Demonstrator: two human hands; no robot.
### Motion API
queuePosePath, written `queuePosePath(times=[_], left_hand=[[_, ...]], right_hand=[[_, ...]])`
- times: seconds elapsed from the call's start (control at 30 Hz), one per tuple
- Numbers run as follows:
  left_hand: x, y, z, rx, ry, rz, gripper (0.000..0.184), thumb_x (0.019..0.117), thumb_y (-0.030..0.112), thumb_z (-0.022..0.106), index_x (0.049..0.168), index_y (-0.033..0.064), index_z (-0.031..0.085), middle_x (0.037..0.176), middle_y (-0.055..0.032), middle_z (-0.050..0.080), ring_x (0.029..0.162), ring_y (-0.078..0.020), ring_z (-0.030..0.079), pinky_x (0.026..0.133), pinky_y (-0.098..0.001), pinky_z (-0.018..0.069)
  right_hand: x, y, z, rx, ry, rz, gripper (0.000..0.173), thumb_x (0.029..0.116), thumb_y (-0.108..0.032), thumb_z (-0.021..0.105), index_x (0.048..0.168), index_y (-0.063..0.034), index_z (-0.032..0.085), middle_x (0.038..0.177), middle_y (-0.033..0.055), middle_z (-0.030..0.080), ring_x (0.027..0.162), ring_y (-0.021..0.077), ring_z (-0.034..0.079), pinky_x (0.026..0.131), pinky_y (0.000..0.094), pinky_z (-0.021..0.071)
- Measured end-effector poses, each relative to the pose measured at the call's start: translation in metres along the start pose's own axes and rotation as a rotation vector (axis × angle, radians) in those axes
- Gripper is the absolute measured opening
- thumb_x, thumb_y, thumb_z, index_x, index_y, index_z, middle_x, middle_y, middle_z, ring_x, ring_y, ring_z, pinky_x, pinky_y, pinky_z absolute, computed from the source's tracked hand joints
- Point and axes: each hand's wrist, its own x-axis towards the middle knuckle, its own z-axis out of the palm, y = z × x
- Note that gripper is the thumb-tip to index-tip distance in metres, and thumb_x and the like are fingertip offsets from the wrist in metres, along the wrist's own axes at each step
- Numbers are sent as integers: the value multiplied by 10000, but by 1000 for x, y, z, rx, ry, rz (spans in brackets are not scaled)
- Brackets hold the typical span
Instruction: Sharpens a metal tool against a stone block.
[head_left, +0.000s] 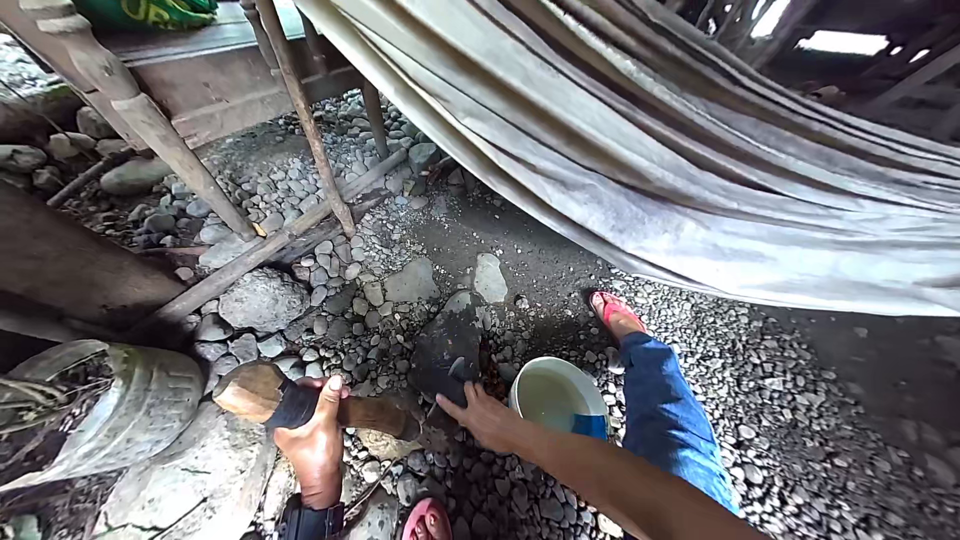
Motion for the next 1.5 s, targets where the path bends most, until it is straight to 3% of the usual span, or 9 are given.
queuePosePath(times=[0.1,0.23,0.43,0.63,0.8,1.0,1.2,1.4,1.5], left_hand=[[0,0,0,-18,-28,13,198,820,-31,653,964,78,573,698,74,698,596,-66,686,617,-239,624],[-1,3,-1,-10,-18,2,194,824,-28,641,975,67,566,697,67,698,587,-74,688,609,-248,626],[0,-1,-3,20,32,-16,185,834,-38,630,981,51,560,679,64,686,578,-70,683,605,-244,623],[-3,1,-3,-5,10,-19,190,828,-39,628,975,60,560,687,65,690,579,-70,681,604,-243,621],[-1,-3,-5,-1,21,-23,189,835,-40,632,979,57,558,688,62,691,585,-75,684,608,-244,621],[-1,-1,-7,-10,17,-18,196,828,-39,634,976,64,556,694,60,693,589,-79,685,615,-251,622],[-1,-2,-7,2,45,-33,197,831,-28,649,977,60,552,692,71,683,586,-65,678,615,-241,620],[-1,-1,-12,-26,6,-23,183,833,-30,648,962,66,562,703,57,699,595,-82,688,622,-256,625],[0,-6,-13,-37,16,-22,186,833,-38,640,967,63,562,698,53,698,592,-82,687,619,-251,625]], right_hand=[[14,10,-7,16,72,27,766,1034,-35,520,1667,-288,168,1516,429,305,1369,624,375,1035,692,439],[42,3,-43,126,111,303,680,1107,-174,422,1674,-271,58,1574,388,252,1411,572,368,1098,596,435],[2,8,2,-30,-7,-34,725,1063,-78,508,1668,-276,161,1508,420,316,1355,614,397,1028,670,458],[34,5,-39,93,86,307,675,1119,-204,403,1673,-257,22,1569,389,253,1403,561,383,1104,569,435],[-6,-2,16,28,5,24,781,1031,-52,539,1672,-248,137,1524,430,284,1377,619,371,1044,659,456],[38,4,-42,131,114,325,632,1125,-254,384,1674,-258,71,1560,396,270,1382,551,417,1110,558,429],[-3,-5,16,10,10,19,713,1063,-100,507,1668,-262,166,1524,422,302,1378,606,382,1054,649,452],[39,-5,-37,81,113,309,645,1118,-220,393,1674,-248,66,1555,401,272,1382,560,409,1112,554,429],[15,-2,-8,23,74,173,682,1091,-143,447,1674,-254,110,1539,415,278,1379,598,385,1069,618,455]])
